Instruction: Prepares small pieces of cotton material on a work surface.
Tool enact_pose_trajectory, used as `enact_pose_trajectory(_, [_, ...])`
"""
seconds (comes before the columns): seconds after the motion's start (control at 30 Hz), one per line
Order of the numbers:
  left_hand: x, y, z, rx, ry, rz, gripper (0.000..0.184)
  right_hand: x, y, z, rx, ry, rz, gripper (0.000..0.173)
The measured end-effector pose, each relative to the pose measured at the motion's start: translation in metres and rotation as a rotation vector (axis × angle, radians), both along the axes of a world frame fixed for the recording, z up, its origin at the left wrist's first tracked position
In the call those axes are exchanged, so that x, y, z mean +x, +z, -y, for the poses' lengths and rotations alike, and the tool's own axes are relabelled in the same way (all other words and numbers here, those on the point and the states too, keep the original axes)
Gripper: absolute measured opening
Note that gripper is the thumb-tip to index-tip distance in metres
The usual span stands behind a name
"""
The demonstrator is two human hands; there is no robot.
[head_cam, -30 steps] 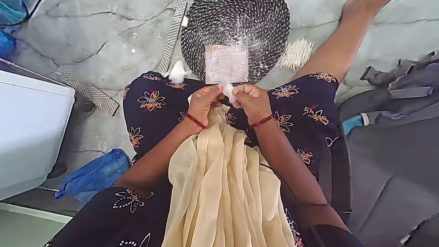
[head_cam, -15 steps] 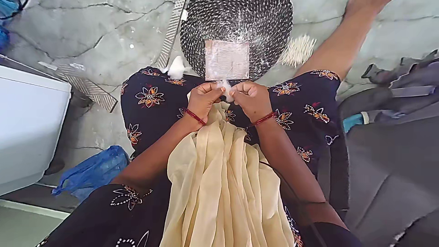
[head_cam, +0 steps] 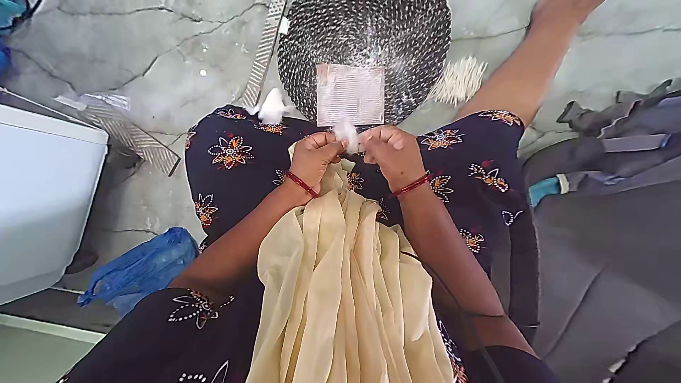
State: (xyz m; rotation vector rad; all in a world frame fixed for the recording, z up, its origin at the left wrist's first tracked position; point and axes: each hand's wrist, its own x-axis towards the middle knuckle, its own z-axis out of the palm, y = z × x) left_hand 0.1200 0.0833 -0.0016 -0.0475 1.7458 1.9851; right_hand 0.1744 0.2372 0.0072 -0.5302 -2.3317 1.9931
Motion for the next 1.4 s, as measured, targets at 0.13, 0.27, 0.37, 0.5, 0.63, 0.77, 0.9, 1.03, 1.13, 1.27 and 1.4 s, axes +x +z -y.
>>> enact_pose_trajectory(0.13, [0.0015, 0.0000, -0.0009, 0.025, 0.005, 0.006, 0.018, -0.0004, 0.0011, 0.0038, 0.016, -0.006, 0.028, 0.007])
enact_pose_trajectory(0.27, [0.0014, 0.0011, -0.0005, 0.053, 0.022, 0.037, 0.016, -0.0016, 0.0010, -0.0013, -0.042, -0.055, 0.022, 0.005])
enact_pose_trajectory(0.37, [0.0029, 0.0019, -0.0013, 0.119, -0.018, 0.035, 0.013, 0.0004, 0.0014, 0.0002, 0.002, -0.035, 0.010, 0.005])
enact_pose_trajectory(0.5, [0.0044, -0.0005, -0.0039, 0.088, -0.002, -0.028, 0.016, 0.0007, -0.0004, 0.0022, 0.018, -0.029, -0.017, 0.004])
enact_pose_trajectory(0.63, [0.0024, -0.0028, -0.0024, 0.047, -0.001, -0.015, 0.017, 0.0001, -0.0037, -0.0020, -0.024, -0.047, -0.051, 0.008])
enact_pose_trajectory(0.77, [0.0029, -0.0012, -0.0036, 0.030, -0.002, -0.020, 0.017, 0.0008, -0.0022, 0.0017, -0.023, -0.045, -0.070, 0.007])
enact_pose_trajectory(0.9, [0.0019, -0.0031, -0.0018, 0.070, 0.000, -0.025, 0.015, 0.0001, -0.0014, -0.0006, -0.040, -0.082, -0.037, 0.009])
enact_pose_trajectory(1.03, [0.0052, 0.0008, 0.0000, 0.123, -0.041, -0.009, 0.012, 0.0000, -0.0003, 0.0011, -0.004, -0.061, -0.029, 0.009])
enact_pose_trajectory(1.13, [0.0043, 0.0010, -0.0028, 0.086, -0.006, -0.009, 0.013, -0.0003, -0.0027, 0.0033, 0.037, -0.039, -0.042, 0.009])
enact_pose_trajectory(1.27, [0.0025, -0.0025, -0.0020, 0.044, -0.008, -0.008, 0.013, 0.0011, -0.0025, 0.0015, 0.014, -0.048, -0.037, 0.009])
enact_pose_trajectory(1.4, [0.0035, -0.0014, -0.0015, 0.065, 0.000, -0.002, 0.015, 0.0012, -0.0022, 0.0020, -0.026, -0.070, -0.042, 0.013])
